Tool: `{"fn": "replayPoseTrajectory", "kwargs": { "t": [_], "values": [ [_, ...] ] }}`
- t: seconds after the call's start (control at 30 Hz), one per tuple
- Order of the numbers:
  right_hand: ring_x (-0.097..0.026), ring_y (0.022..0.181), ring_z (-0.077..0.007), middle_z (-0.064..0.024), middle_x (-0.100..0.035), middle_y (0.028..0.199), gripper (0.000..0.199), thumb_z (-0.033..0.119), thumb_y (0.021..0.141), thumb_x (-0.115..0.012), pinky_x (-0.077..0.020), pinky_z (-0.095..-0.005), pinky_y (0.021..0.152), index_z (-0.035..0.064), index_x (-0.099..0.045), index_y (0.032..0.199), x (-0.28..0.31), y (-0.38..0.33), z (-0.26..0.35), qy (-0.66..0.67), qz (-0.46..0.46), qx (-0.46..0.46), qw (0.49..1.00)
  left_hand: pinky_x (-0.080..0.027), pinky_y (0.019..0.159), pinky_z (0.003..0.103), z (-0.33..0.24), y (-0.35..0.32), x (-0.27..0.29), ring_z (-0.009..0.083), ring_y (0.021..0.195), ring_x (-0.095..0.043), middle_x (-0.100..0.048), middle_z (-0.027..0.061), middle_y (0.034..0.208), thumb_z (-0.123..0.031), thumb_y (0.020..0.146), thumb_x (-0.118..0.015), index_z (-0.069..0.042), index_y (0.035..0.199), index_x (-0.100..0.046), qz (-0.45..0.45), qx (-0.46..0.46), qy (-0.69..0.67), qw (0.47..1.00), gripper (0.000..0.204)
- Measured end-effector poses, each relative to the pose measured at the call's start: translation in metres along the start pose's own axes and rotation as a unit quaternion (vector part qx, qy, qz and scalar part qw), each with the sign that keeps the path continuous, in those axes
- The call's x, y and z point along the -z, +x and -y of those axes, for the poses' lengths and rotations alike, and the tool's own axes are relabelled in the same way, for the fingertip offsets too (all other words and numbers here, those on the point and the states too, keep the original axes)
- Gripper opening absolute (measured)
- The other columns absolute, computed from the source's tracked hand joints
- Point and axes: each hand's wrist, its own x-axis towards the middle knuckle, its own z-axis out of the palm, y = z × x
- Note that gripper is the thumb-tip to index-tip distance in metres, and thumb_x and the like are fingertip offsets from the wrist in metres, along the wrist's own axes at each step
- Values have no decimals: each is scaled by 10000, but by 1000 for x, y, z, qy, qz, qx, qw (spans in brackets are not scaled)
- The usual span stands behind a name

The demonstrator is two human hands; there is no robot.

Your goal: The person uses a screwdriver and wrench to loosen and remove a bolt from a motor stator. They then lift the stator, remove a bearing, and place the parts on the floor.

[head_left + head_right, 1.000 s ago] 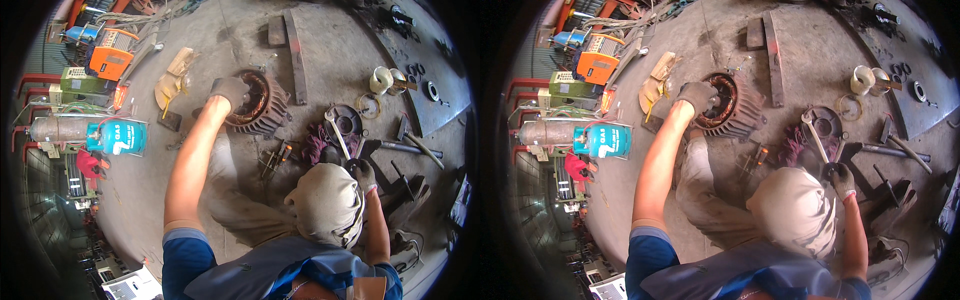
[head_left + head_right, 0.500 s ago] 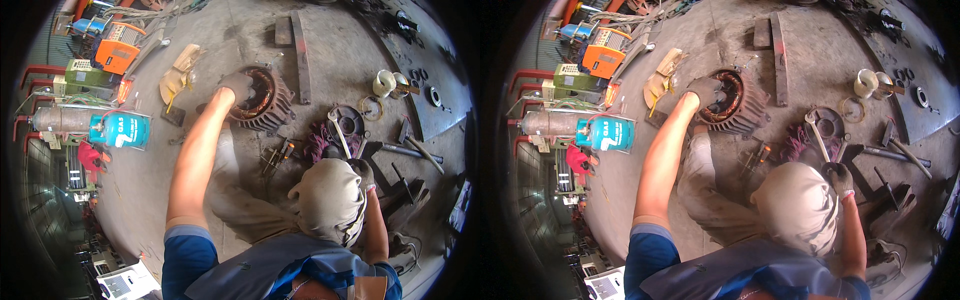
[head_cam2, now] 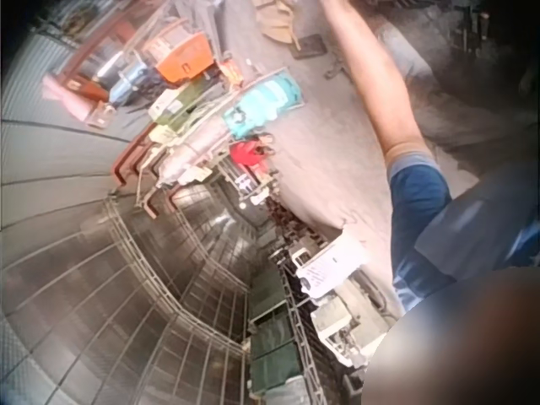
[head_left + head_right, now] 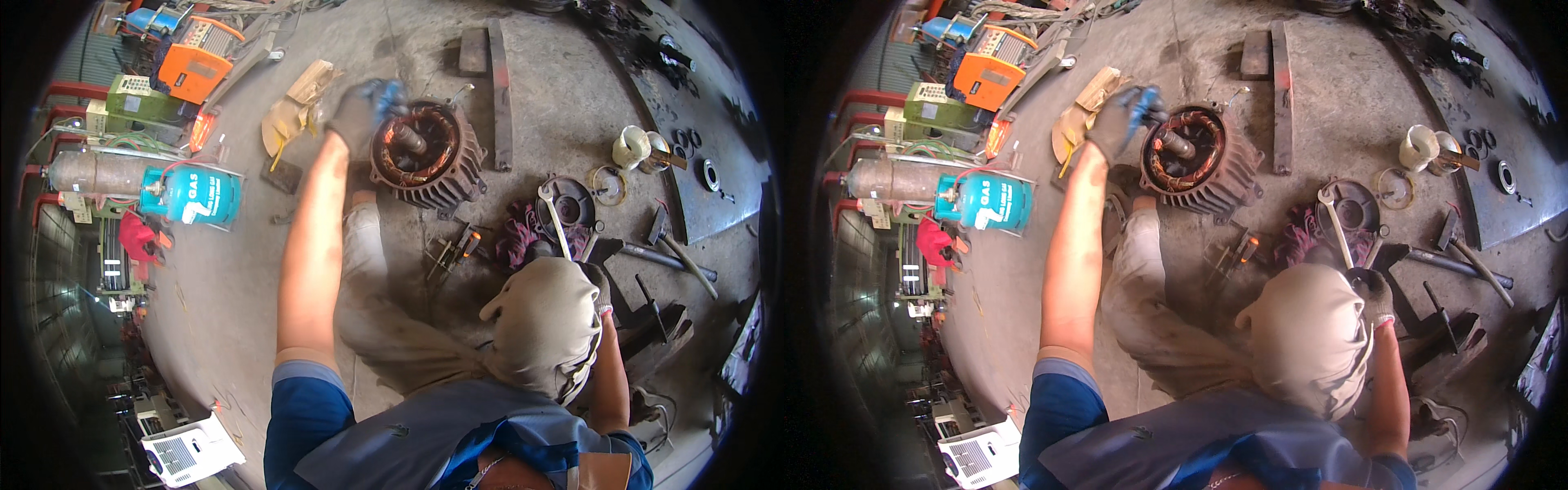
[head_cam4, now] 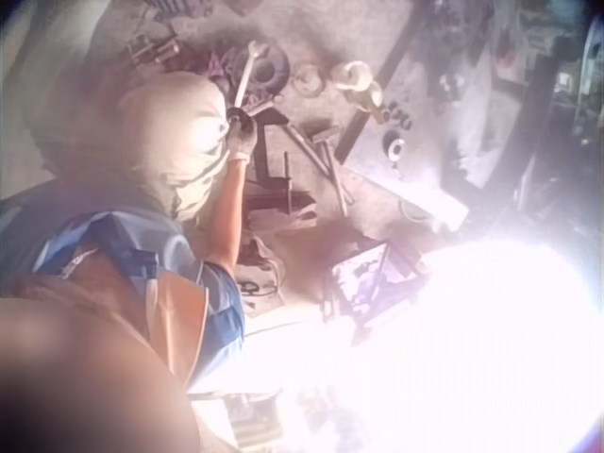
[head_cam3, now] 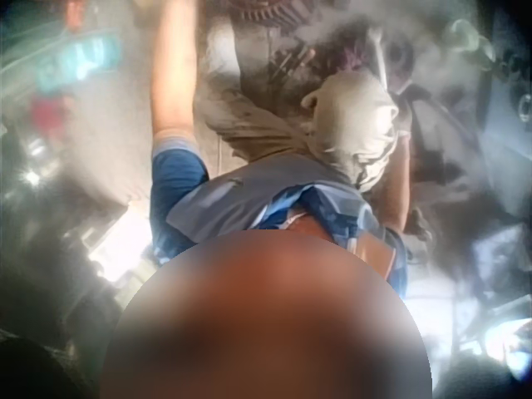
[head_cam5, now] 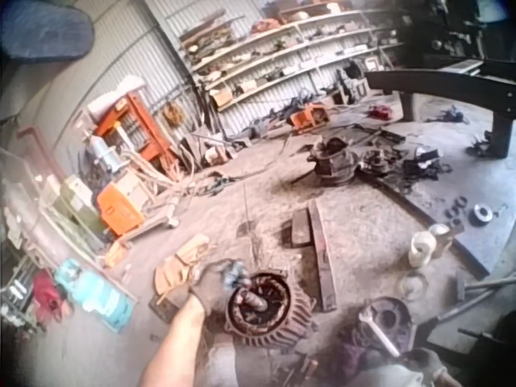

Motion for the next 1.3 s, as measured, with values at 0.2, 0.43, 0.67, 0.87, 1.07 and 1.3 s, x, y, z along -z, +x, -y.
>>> {"fn": "replayPoseTrajectory", "kwargs": {
  "t": [0.2,0.43,0.67,0.87,1.07,1.3],
  "values": [
    [-663,1035,-191,-125,-713,1096,316,125,909,-663,-525,-325,904,-10,-636,1193,26,-35,-1,-168,-44,-33,984,-547,825,308,2,-107,-3,158,893,-690,-736,65,959,-382,991,-637,-31,1021,-706,173,38,-15,984,359],
    [-661,1043,-196,-123,-711,1105,324,129,914,-666,-523,-325,909,-8,-633,1205,38,-66,34,-306,-92,-55,946,-517,958,398,186,-179,-147,283,1124,-651,-680,144,1230,-587,753,-791,-117,1309,-590,311,280,417,807,756],
    [-659,1051,-201,-122,-708,1115,333,134,919,-668,-522,-324,913,-7,-631,1218,40,-75,42,-374,-111,-67,918,-502,973,505,278,-186,-201,419,1182,-613,-630,219,1280,-462,808,-707,-74,1435,-402,163,231,511,812,798],
    [-658,1057,-205,-121,-706,1124,340,137,923,-671,-521,-324,917,-5,-628,1229,39,-76,44,-439,-121,-68,888,-529,876,512,333,-157,-164,374,1059,-663,-674,211,1117,-376,837,-702,-98,1387,-496,140,167,529,820,650],
    [-656,1024,-201,-89,-692,1150,405,179,952,-658,-529,-322,889,18,-595,1319,42,-88,61,-150,-182,-26,971,-520,911,488,250,-167,-129,368,1058,-664,-666,222,1183,-415,847,-698,-97,1370,-536,165,65,562,808,633],
    [-666,1057,-242,-86,-654,1232,493,255,1005,-616,-556,-414,869,73,-476,1442,5,-70,96,384,-59,40,921,-540,750,303,87,-172,-140,149,801,-672,-728,59,943,-313,916,-713,-63,1180,-682,167,34,253,952,364]
  ]
}}
